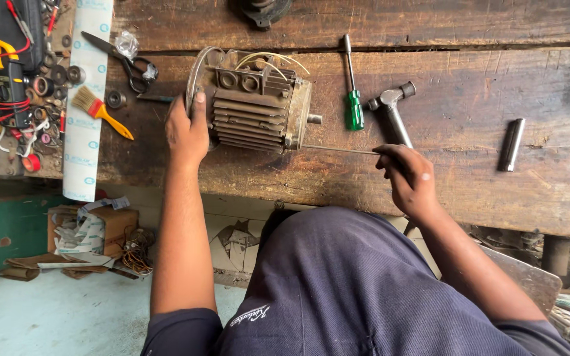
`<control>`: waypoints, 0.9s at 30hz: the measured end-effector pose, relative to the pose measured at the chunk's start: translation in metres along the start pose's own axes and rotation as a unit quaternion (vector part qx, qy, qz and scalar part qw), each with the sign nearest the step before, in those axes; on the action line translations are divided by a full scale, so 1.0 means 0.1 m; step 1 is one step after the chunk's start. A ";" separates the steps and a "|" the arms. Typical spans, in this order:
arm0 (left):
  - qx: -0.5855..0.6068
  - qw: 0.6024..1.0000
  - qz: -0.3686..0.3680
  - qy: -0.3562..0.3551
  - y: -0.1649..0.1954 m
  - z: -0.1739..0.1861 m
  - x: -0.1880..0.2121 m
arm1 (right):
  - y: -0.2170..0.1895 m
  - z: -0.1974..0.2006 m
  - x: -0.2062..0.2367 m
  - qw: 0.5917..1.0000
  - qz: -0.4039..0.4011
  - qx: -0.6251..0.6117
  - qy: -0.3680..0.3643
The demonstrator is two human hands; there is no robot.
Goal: The person works on an electric motor at a wooden workbench, using a screwdriver and a socket wrench to loosen and remove bolts from the motor housing, prying at the end bell, and tapping it with a hammer. They rotate the motor to reach different sides and reposition it on the bench while continuing to unscrew fasteners.
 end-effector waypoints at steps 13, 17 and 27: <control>-0.051 0.998 0.029 0.004 0.20 -0.21 -0.54 | -0.06 -0.16 -0.27 0.997 0.040 -0.035 0.055; -0.109 0.993 -0.017 0.031 0.31 -0.28 -0.69 | -0.01 -0.17 -0.35 0.996 0.024 -0.034 0.078; -0.105 0.994 -0.007 0.019 0.43 -0.29 -0.74 | 0.14 -0.17 -0.46 0.996 0.024 -0.031 0.084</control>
Point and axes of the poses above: each hand's wrist, its own x-axis away from the middle knuckle, its own z-axis out of the back of the hand, y = z × x, the point moved 2 cm from there along -x, towards the middle knuckle, and after that the axes turned 5 degrees about y, right-handed, at the moved point
